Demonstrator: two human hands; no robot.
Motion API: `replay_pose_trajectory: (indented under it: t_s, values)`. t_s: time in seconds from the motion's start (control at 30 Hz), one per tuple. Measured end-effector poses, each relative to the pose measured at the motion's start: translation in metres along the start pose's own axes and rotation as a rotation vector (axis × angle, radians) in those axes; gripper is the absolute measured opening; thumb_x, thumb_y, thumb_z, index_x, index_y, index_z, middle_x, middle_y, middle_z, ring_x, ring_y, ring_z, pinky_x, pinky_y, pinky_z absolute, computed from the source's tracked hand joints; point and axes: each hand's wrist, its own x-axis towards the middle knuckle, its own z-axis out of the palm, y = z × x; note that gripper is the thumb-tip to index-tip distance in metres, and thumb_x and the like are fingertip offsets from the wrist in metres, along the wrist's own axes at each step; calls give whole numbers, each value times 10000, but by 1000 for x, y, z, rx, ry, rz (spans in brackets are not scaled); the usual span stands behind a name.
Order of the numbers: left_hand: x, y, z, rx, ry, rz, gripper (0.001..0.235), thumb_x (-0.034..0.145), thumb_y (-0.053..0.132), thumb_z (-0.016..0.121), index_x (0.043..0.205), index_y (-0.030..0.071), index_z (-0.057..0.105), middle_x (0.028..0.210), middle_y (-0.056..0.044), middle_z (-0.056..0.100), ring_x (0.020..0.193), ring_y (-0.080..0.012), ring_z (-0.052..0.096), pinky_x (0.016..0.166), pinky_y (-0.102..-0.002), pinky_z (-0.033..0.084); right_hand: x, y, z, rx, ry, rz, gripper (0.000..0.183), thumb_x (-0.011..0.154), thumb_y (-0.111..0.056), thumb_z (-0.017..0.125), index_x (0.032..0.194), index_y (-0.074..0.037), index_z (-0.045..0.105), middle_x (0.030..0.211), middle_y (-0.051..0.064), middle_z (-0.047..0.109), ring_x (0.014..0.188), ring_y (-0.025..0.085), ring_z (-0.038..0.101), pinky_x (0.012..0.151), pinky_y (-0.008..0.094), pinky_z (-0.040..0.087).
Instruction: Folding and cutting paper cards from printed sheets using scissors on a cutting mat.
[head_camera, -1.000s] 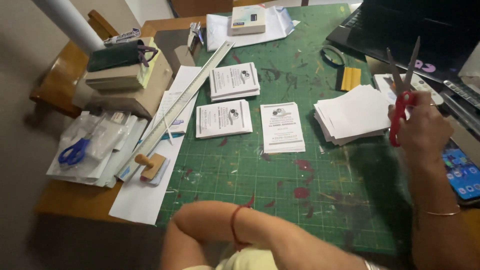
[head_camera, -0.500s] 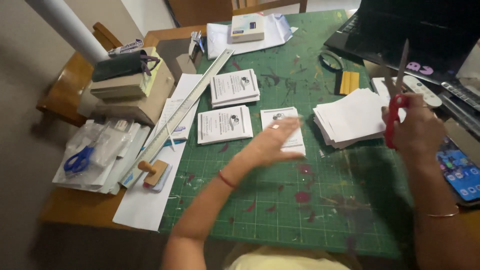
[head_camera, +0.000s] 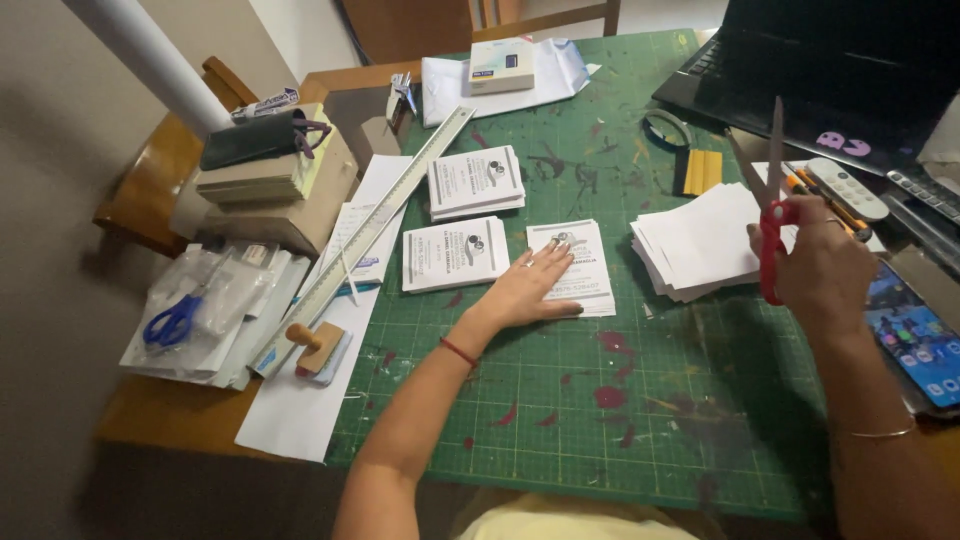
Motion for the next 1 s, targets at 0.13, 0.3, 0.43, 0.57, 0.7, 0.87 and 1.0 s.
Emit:
replay_pose_trajectory:
  t_s: [0.13,0.3,0.43,0.57,0.7,0.87,1.0]
  values:
    - [7,-7,4,-26,-16,-18,947,1040,710,333,1721,61,228,1819,-133,156,1688,-271,93,1343,-497,56,-1,-4,-3,-23,71,-34,598,1053,-287,856,1544,-36,627,1276,179,783,1002,319,762,703,376,621]
    - [12,-17,16,49,43,22,900,1056,676,404,1711,73,279,1802,-133,236,1675,-291,173,1334,-503,118,0,-9,-5,43,-30,8,588,1027,-227,840,1531,-38,604,1318,193,756,1053,342,753,738,395,621]
    - [10,-12,12,36,44,16,890,1057,677,400,1715,89,279,1802,-125,230,1672,-293,183,1336,-509,126,-1,-1,8,-3,37,-64,603,1010,-260,860,1529,-47,637,1320,169,781,1085,326,762,748,372,614]
    - [13,-15,14,34,62,3,874,1049,677,413,1703,104,324,1791,-109,276,1664,-281,218,1331,-513,135,-2,-1,11,-66,56,-107,630,1009,-330,862,1526,-57,627,1244,135,795,928,266,778,683,333,617]
    - [12,-15,15,16,94,2,856,1041,670,444,1687,113,373,1775,-92,328,1654,-274,256,1321,-529,161,-3,-10,5,-64,16,-135,578,1032,-320,824,1509,-70,615,1211,143,791,918,255,783,665,314,636]
    - [19,-23,24,15,171,-3,774,1050,591,532,1667,137,420,1737,-76,412,1621,-261,348,1300,-540,235,-4,-15,7,-45,18,-152,575,1021,-337,833,1495,-78,637,1180,138,797,871,255,780,648,325,614]
    - [20,-23,27,12,255,7,714,1044,519,609,1631,133,483,1687,-89,499,1582,-276,431,1273,-547,298,-7,-17,11,-51,37,-187,519,1046,-366,808,1460,-97,646,1121,128,797,811,226,766,615,292,580]
